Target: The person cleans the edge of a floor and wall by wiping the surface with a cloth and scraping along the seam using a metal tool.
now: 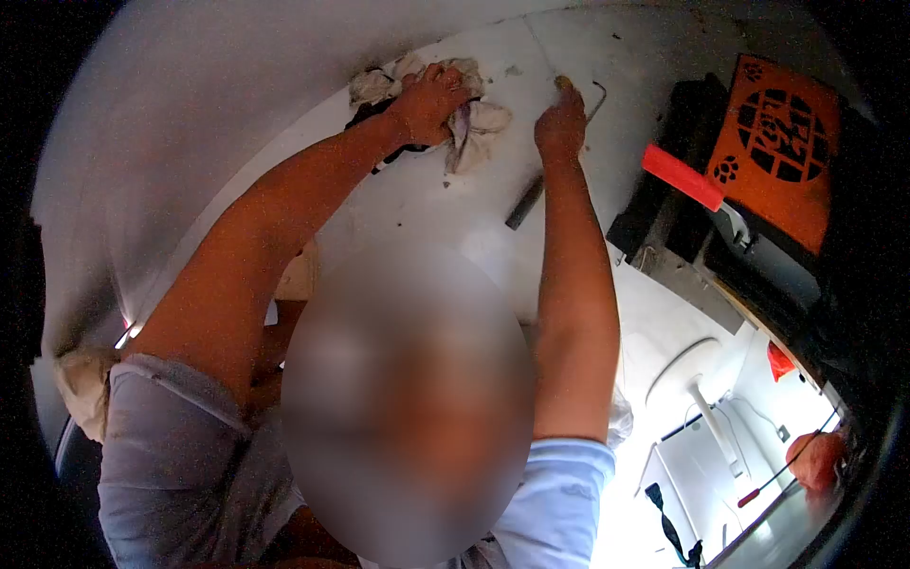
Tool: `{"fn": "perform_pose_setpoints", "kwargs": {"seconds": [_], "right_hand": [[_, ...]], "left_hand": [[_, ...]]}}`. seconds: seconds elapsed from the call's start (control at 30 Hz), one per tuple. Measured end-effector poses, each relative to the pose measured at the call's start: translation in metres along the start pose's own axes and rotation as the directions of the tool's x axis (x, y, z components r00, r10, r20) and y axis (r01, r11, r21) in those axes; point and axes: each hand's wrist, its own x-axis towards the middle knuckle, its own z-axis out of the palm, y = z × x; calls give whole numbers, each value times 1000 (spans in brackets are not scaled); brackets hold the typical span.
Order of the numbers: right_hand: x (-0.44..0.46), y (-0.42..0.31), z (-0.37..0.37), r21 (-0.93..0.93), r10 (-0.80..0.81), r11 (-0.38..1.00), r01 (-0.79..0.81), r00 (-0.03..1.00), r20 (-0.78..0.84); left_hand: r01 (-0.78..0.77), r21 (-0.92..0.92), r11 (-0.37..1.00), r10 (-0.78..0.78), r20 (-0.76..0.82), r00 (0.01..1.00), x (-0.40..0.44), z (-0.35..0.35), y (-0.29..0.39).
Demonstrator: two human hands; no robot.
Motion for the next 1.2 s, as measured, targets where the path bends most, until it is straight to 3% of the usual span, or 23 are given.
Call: {"fn": "perform_pose_setpoints", "kwargs": {"seconds": [0.03,0.17,0.23,0.3,0.33,0.43,0.47,0.57,0.63,0.67,0.7,0.73,0.8,0.9,1.0,1.13,1.2], "right_hand": [[14,3,-2,1,1,1000,-1,998,61],[16,18,37,-454,-178,884,111,978,-109],[15,9,38,-403,46,913,-59,998,-44],[8,-11,22,-660,97,751,32,983,157],[5,1,37,-526,103,848,-71,994,32],[-10,-27,5,-485,220,866,-121,964,152],[-9,-16,17,-320,322,903,-286,944,67],[-22,6,20,-162,397,909,-383,916,60],[-24,13,10,-189,418,907,-376,856,305],[-36,8,-2,106,434,866,-489,840,326],[-48,3,-14,385,450,732,-563,823,347],[-49,8,-26,566,402,482,-669,743,535],[-59,-12,-66,618,315,337,-711,703,637],[-73,-28,-116,659,262,329,-676,736,625],[-91,-39,-156,698,304,308,-647,762,572],[-140,-58,-216,670,324,362,-649,761,562],[-174,-65,-248,647,347,416,-639,769,536]], "left_hand": [[8,2,1000,-8,21,1000,2,0,2],[23,15,1000,-24,75,997,4,-6,4],[60,33,998,-62,87,994,3,-11,9],[45,58,997,-50,83,995,6,-6,5],[43,66,997,-50,107,993,7,-7,4],[65,91,994,-78,144,987,10,-7,7],[76,96,993,-90,161,983,12,-7,8],[58,104,993,-75,164,984,19,-3,8],[59,140,988,-84,176,981,16,-2,5],[68,172,983,-101,193,976,18,-4,9],[75,205,976,-118,208,971,21,-5,11],[88,224,971,-138,218,966,23,-3,9],[99,252,963,-161,237,958,26,2,9],[76,292,953,-159,272,949,27,-2,10],[106,211,972,-153,220,964,22,-6,13],[103,287,952,-166,203,965,25,1,14],[53,266,963,-99,161,982,32,16,0]]}}
